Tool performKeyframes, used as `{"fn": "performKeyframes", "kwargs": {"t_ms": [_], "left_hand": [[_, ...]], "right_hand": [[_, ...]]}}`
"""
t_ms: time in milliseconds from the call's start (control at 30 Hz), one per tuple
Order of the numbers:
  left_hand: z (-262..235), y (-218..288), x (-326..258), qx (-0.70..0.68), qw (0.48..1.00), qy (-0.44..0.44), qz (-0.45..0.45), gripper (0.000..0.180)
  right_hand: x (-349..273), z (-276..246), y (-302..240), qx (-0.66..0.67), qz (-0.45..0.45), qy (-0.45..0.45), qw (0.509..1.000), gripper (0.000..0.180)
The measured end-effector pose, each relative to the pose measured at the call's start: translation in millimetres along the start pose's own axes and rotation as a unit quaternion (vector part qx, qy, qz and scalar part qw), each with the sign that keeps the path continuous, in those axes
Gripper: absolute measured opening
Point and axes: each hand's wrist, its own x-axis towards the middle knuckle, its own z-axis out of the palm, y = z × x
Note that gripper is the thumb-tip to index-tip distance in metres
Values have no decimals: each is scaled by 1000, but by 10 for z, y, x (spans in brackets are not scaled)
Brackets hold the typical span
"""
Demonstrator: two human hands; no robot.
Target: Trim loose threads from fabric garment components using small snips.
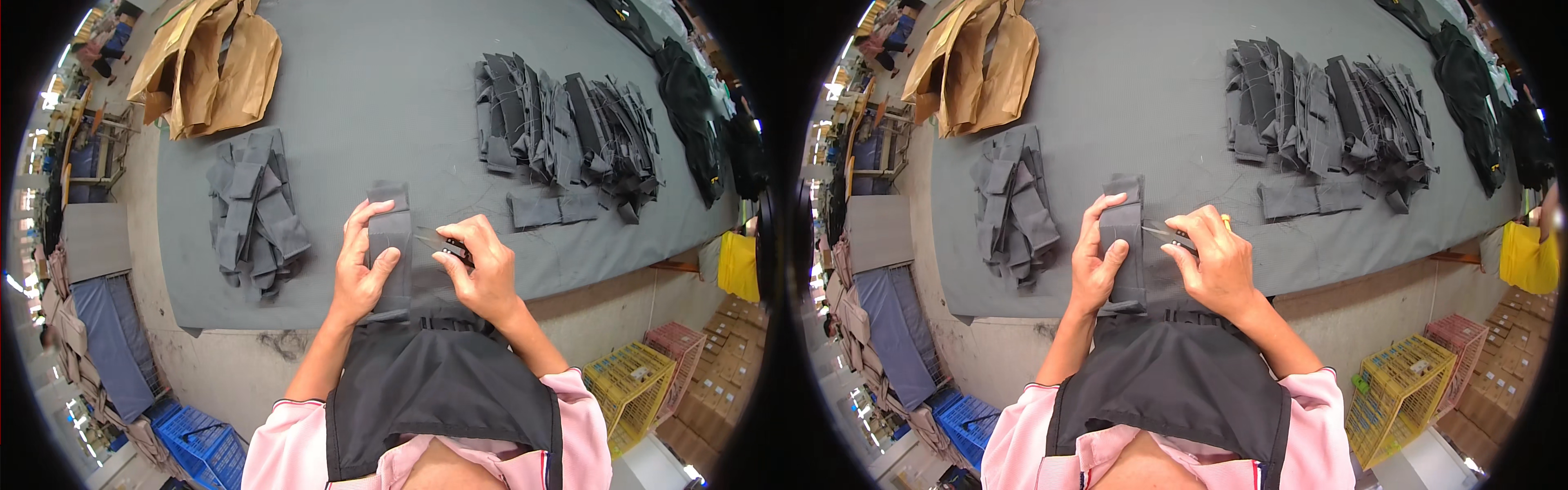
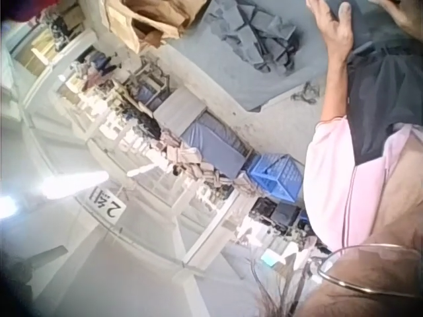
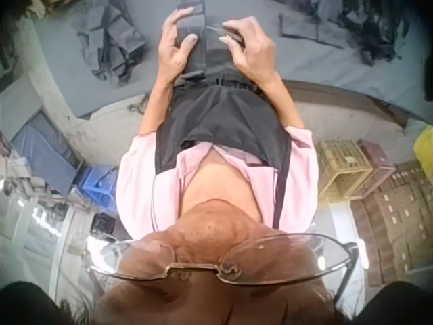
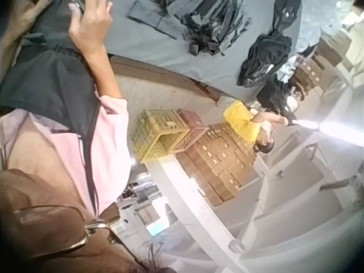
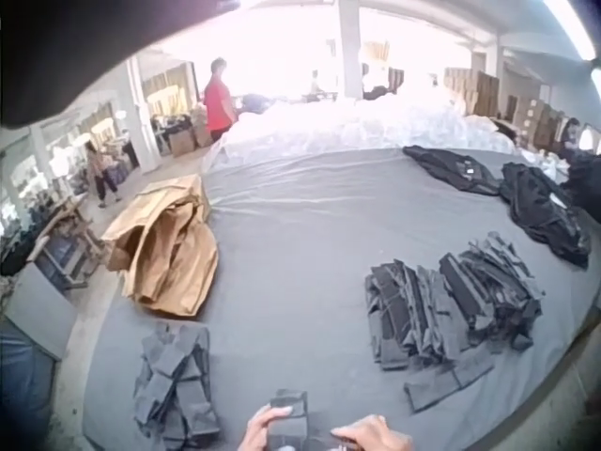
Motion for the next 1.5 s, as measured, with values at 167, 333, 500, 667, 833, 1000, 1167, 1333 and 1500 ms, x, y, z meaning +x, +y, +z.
{"fn": "performKeyframes", "kwargs": {"t_ms": [167, 333, 500, 667, 833, 1000, 1167, 1333, 1500], "left_hand": [[19, -6, -21, -34, 999, -14, -20, 37], [26, -11, -1, -33, 999, -18, -27, 37], [22, -21, 8, -45, 998, -22, -23, 39], [9, -54, -9, -27, 999, -28, -18, 42], [6, -58, -15, -32, 999, -36, -20, 43], [1, -50, -11, -29, 999, -39, -24, 44], [-6, -33, -18, -43, 998, -37, -33, 40], [4, 1, -1, -36, 998, -51, -24, 36], [18, 22, 20, -6, 997, -78, -1, 32]], "right_hand": [[-2, -34, 8, -20, -66, 27, 997, 28], [-4, 9, -20, -20, -59, 20, 998, 28], [-3, 51, -13, -14, -56, 32, 998, 27], [-8, 65, -2, -23, -60, 36, 997, 23], [-44, 47, -20, 8, -34, 59, 998, 20], [-40, 52, -3, 3, -24, 43, 999, 20], [-40, 22, -20, -5, -18, 15, 1000, 20], [-7, 0, -64, 3, -15, -8, 1000, 22], [17, 5, -57, 2, -25, -45, 999, 23]]}}
